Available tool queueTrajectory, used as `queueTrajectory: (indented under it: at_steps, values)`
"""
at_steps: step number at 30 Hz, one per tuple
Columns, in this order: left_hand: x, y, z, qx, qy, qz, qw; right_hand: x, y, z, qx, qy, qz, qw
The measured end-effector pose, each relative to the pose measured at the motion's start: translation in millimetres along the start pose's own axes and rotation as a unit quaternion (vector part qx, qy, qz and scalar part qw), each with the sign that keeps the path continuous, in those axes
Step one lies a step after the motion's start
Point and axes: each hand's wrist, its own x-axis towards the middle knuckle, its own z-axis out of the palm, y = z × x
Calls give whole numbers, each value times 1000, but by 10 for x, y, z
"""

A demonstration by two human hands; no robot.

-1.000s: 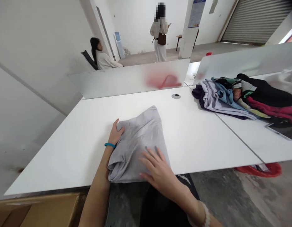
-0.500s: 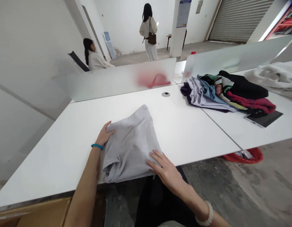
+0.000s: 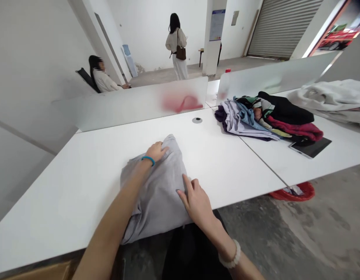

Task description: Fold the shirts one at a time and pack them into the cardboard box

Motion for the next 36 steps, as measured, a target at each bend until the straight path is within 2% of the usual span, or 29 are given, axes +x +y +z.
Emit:
queueTrajectory:
  at_steps: [3,6,10,15,19,22,24,26,30,36]
  values:
    - [72,121,304,7,32,-10,999,1,62,83,-33,-42,1,999]
    - [88,85,411,-2,57,-19,998,-72,162,113,-24,-61,-30,997]
    - [82,-11,401,-34,62,-6,997,-137,232,130,-23,-45,-57,997]
    - [87,-127,294,-101,51,2,994,-242,180,58,20,-29,-31,999]
    - [172,-66,226,-125,74,-5,989,-342,148,-45,37,-51,-36,997]
    - [293,158,270,-91,75,48,992,-347,148,-48,18,-67,-46,997]
    - [378,315,356,-22,54,108,992,-358,145,-4,-20,-70,-62,995]
    - [451,406,462,49,23,126,991,-414,141,59,-61,-58,-87,993]
    - [535,361,611,70,6,95,993,-626,175,159,-83,-48,-142,985]
    - [492,271,608,58,27,116,991,-793,271,240,-22,-79,-110,991]
